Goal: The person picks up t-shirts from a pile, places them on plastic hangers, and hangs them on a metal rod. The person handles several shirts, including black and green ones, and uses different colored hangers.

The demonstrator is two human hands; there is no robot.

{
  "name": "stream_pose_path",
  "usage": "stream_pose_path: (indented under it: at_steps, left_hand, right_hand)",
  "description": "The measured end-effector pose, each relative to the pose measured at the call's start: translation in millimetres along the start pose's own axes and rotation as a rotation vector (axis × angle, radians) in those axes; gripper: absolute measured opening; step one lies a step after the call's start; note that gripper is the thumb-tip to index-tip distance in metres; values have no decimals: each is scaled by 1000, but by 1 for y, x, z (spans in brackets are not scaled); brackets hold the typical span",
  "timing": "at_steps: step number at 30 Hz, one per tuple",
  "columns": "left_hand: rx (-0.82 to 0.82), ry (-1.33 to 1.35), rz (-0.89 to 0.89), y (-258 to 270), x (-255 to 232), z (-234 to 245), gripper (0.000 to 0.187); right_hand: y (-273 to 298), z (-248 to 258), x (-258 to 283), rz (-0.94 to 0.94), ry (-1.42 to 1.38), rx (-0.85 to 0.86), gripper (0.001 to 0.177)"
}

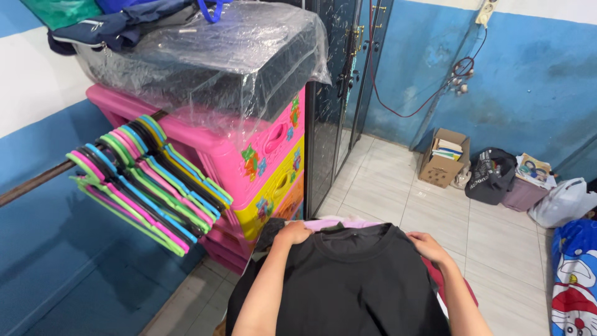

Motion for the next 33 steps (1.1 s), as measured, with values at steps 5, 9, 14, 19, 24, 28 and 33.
stream_pose_path:
  at_steps: [5,9,14,19,24,28,33]
  left_hand:
    - [69,62,78,10,-9,24,60]
    - [132,-74,167,24,-23,49,62]
    - [68,253,-92,17,-4,48,54]
    - [-96,581,-266,67,-9,81,25]
    - [-281,615,-354,176,-66,149,16]
    - [-353,592,-449,271,-111,200,17]
    - [-365,569,-554,359,-146,235,15]
  right_hand:
    - [16,16,-3,-104,-253,-7,46]
    - [25,19,-9,-273,-273,72,37]
    - [29,30,-13,-48,-408,88,28]
    - [53,46,-10,73,-558,47,21]
    - [123,70,28,229,-522,87,22]
    - [219,97,69,389,55,-85,14]
    - [296,115,86,381,240,-148,15]
Point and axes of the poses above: each hand's wrist, its own y-axis away from the middle knuckle, its own z-axis out of the back of the hand, x = y × z, the point moved 3 cm from there along -y, towards the middle knuckle, and after that the axes turned 6 degrees about -x, right-handed, at the moved point
